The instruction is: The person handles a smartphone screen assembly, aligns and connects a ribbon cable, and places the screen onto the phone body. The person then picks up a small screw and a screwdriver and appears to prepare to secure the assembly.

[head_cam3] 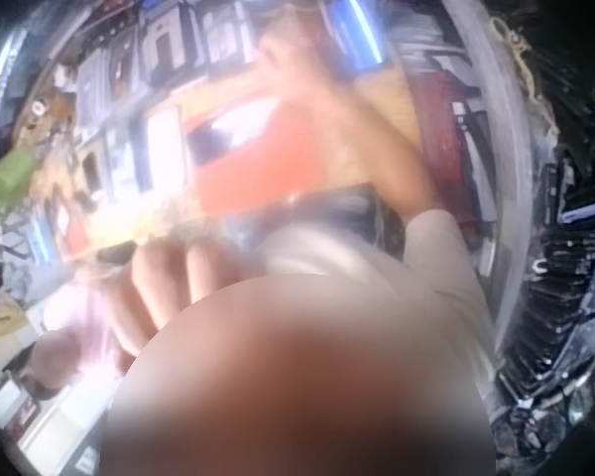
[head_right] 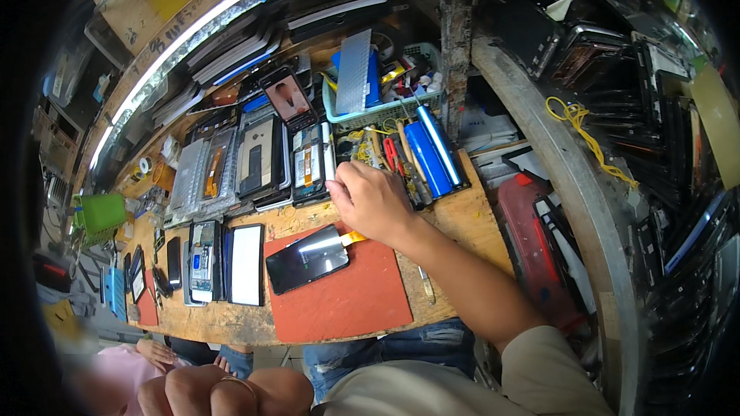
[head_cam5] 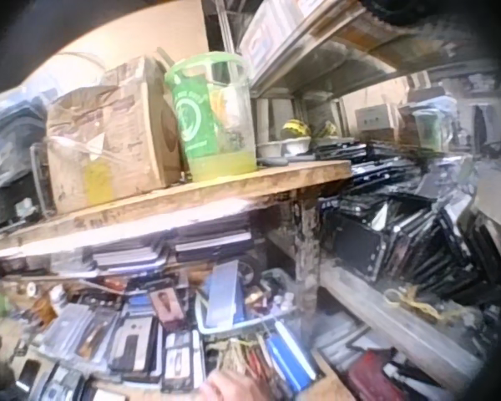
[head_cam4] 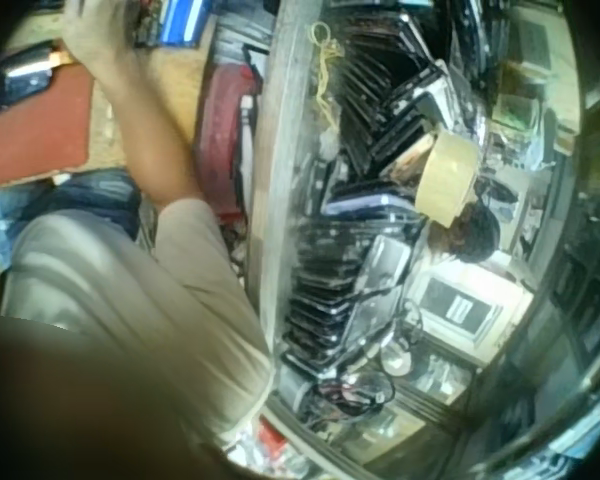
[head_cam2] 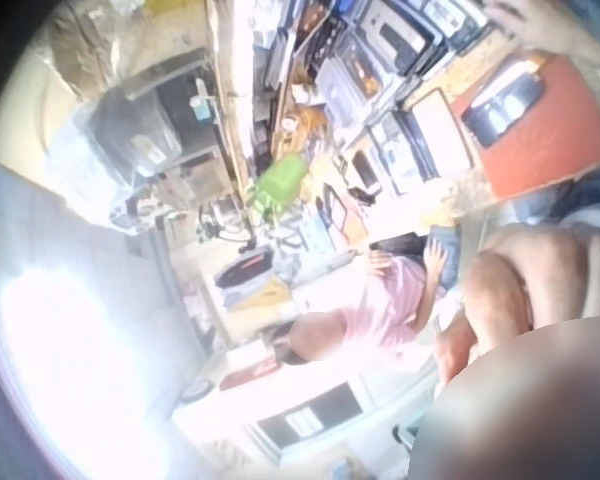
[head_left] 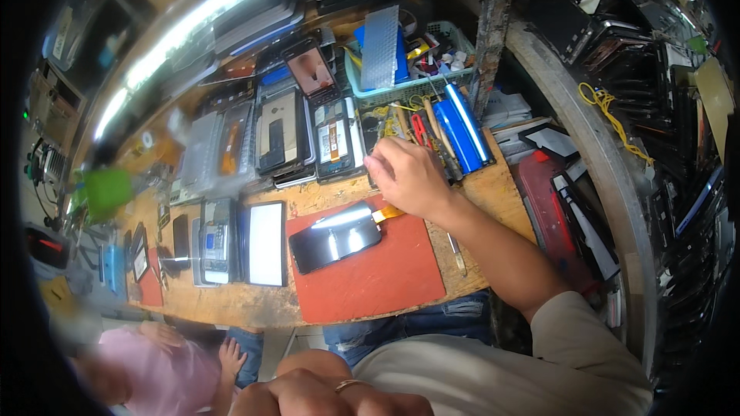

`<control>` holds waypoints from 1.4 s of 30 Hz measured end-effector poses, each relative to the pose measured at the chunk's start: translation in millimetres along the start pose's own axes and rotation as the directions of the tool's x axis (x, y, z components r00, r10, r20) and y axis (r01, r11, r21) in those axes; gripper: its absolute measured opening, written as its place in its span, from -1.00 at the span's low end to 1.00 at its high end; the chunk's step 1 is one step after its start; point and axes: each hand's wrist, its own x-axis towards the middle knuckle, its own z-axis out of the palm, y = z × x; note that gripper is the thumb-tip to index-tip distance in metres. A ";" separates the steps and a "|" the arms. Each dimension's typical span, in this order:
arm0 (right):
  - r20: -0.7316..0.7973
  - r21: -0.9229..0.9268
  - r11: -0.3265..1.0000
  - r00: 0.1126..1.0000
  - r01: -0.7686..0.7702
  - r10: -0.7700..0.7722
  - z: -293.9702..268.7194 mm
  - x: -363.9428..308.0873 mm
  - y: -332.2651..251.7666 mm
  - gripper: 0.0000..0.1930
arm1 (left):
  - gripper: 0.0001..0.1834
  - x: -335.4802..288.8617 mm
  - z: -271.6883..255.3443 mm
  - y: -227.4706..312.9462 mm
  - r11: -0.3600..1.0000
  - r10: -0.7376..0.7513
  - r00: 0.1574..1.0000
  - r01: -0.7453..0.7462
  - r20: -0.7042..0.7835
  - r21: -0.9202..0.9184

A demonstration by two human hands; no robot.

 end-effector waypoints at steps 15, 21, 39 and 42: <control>0.023 -0.028 1.000 1.000 -0.001 0.002 -0.5 -2.0 4.9 -0.77 | -0.78 -11.0 -2.7 5.3 0.978 0.015 0.998 -0.026 0.056 0.205; 0.020 -0.042 0.999 1.000 -0.021 0.022 1.7 -1.9 5.7 -0.80 | -0.79 7.0 -9.0 4.6 0.979 -0.009 0.983 -0.028 0.181 0.201; 0.071 -0.085 0.994 0.995 -0.070 0.076 4.5 1.0 12.6 -0.78 | -0.71 0.8 -24.4 -51.9 -0.054 -0.534 0.660 -0.650 0.528 0.758; 0.086 -0.074 0.996 0.995 -0.053 0.059 0.8 0.2 11.4 -0.76 | -0.71 -5.5 -27.9 -68.4 0.017 -0.543 0.613 -0.675 0.574 0.738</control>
